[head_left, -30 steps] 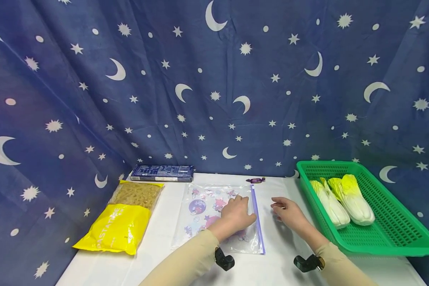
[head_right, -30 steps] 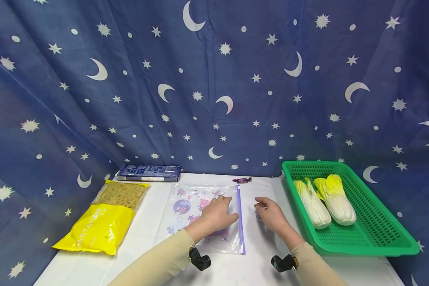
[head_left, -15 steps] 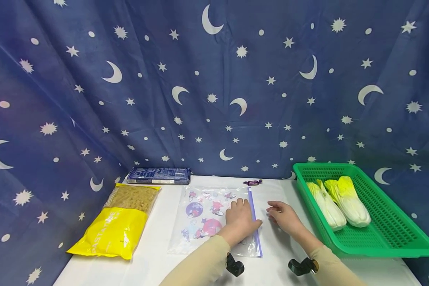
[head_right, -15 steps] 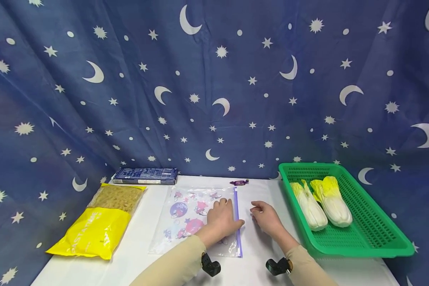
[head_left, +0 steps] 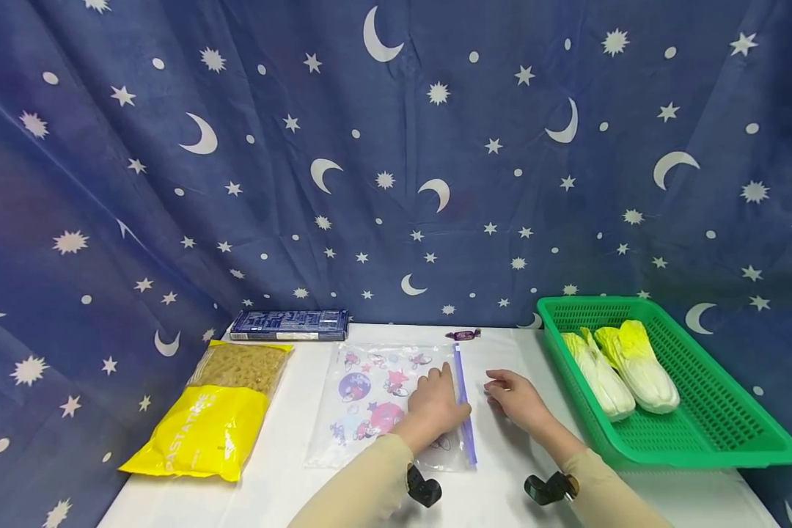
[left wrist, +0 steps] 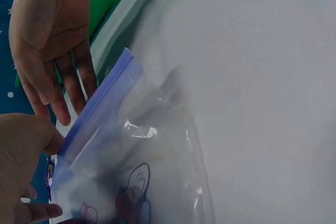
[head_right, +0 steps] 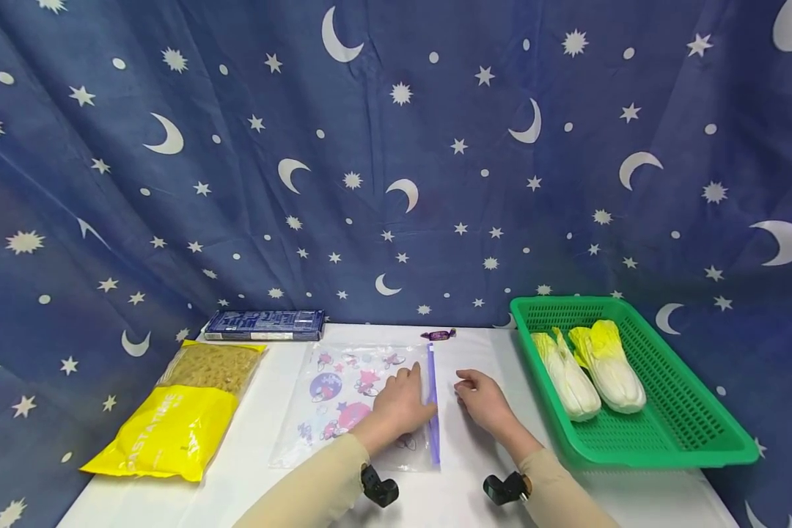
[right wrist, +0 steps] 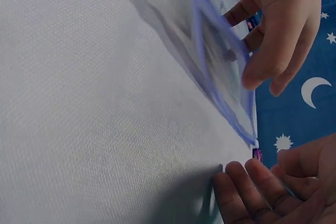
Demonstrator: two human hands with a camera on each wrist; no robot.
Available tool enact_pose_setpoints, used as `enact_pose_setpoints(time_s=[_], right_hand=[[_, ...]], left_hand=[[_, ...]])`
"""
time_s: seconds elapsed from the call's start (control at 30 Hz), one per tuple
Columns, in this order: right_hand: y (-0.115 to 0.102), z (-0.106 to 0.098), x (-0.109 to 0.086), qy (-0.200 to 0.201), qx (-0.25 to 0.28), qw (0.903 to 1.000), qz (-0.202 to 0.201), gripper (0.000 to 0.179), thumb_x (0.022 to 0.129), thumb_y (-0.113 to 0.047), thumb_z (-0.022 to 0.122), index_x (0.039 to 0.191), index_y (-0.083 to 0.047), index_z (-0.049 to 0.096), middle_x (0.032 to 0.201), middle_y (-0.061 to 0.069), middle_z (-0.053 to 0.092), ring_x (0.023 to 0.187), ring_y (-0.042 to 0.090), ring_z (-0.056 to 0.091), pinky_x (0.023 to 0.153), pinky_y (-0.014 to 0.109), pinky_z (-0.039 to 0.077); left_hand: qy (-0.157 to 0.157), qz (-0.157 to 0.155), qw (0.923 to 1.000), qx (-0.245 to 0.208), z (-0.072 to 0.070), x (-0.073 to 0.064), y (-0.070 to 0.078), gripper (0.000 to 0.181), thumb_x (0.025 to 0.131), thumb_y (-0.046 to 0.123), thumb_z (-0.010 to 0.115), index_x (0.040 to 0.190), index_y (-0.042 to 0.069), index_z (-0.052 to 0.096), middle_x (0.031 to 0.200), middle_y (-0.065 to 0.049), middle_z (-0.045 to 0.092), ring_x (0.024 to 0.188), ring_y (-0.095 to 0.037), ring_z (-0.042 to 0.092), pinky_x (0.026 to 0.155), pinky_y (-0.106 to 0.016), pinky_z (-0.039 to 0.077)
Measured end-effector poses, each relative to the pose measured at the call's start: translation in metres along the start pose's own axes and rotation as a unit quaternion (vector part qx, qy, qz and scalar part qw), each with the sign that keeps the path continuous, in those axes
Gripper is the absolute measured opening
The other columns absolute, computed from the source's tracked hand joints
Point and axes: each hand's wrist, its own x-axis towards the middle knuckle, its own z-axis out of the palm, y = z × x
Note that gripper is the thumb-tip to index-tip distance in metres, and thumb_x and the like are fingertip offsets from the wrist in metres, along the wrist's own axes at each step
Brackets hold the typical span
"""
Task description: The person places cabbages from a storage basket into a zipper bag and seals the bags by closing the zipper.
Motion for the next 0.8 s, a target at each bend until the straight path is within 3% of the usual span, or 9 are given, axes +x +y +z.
enact_pose_setpoints(time_s=[0.13,0.2,0.3,0.4,0.5,0.63,0.73,0.8], right_hand=[[-0.002,0.005,0.002,-0.005,0.013,0.9999,-0.003,0.040,0.098,0.001,0.057,0.135,0.015,0.053,0.110,0.025,0.067,0.091,0.030,0.069,0.071,0.038,0.059],[-0.002,0.007,0.004,-0.005,0.019,0.9998,-0.001,0.041,0.098,0.001,0.058,0.137,0.015,0.053,0.112,0.025,0.066,0.092,0.030,0.069,0.074,0.038,0.060],[-0.003,0.012,0.005,-0.009,0.027,0.9996,0.003,0.044,0.099,0.001,0.058,0.140,0.014,0.050,0.116,0.026,0.064,0.094,0.030,0.069,0.077,0.039,0.061],[-0.005,0.018,0.006,-0.015,0.045,0.9988,0.010,0.050,0.099,-0.001,0.058,0.145,0.012,0.045,0.124,0.030,0.061,0.098,0.032,0.068,0.080,0.041,0.061],[-0.009,0.024,0.005,-0.029,0.057,0.9978,0.013,0.057,0.098,-0.004,0.060,0.150,0.009,0.039,0.132,0.032,0.056,0.103,0.035,0.068,0.082,0.043,0.061],[-0.013,0.034,0.006,-0.043,0.060,0.9972,0.012,0.065,0.096,-0.006,0.063,0.155,0.003,0.036,0.136,0.031,0.055,0.104,0.035,0.068,0.079,0.042,0.062],[-0.013,0.040,0.008,-0.050,0.064,0.9967,0.006,0.069,0.094,-0.005,0.065,0.156,0.001,0.036,0.136,0.031,0.055,0.100,0.033,0.070,0.074,0.042,0.062],[-0.014,0.043,0.008,-0.052,0.065,0.9965,0.002,0.069,0.093,-0.003,0.066,0.156,0.001,0.036,0.135,0.031,0.056,0.095,0.031,0.069,0.071,0.042,0.062]], left_hand=[[-0.021,0.011,0.9985,-0.050,-0.011,-0.001,-0.009,0.082,0.090,0.035,0.068,0.157,0.000,0.036,0.140,-0.021,0.057,0.124,-0.040,0.057,0.097,-0.050,0.053],[-0.025,0.022,0.9960,-0.082,-0.016,-0.001,-0.015,0.080,0.090,0.028,0.066,0.157,-0.002,0.034,0.132,-0.021,0.062,0.118,-0.040,0.061,0.099,-0.050,0.052],[-0.029,0.038,0.9897,-0.135,-0.022,-0.003,-0.022,0.079,0.087,0.017,0.063,0.156,-0.007,0.032,0.099,-0.014,0.070,0.088,-0.029,0.068,0.085,-0.041,0.056],[-0.033,0.052,0.9819,-0.179,-0.024,-0.005,-0.030,0.080,0.086,0.009,0.061,0.156,-0.009,0.028,0.072,0.000,0.058,0.060,-0.015,0.053,0.061,-0.031,0.049],[-0.036,0.062,0.9765,-0.203,-0.024,-0.007,-0.036,0.080,0.086,0.004,0.061,0.158,-0.007,0.026,0.076,0.004,0.054,0.057,-0.010,0.046,0.053,-0.028,0.042],[-0.049,0.064,0.9740,-0.212,-0.024,-0.007,-0.043,0.079,0.091,0.005,0.063,0.161,0.001,0.027,0.102,-0.007,0.067,0.070,-0.012,0.055,0.065,-0.030,0.050],[-0.067,0.070,0.9693,-0.226,-0.025,-0.006,-0.047,0.076,0.094,0.006,0.062,0.162,0.007,0.028,0.120,-0.016,0.067,0.075,-0.015,0.060,0.066,-0.032,0.053],[-0.080,0.076,0.9644,-0.240,-0.025,-0.006,-0.050,0.076,0.094,0.004,0.061,0.162,0.009,0.028,0.122,-0.017,0.066,0.074,-0.015,0.060,0.063,-0.030,0.053]])
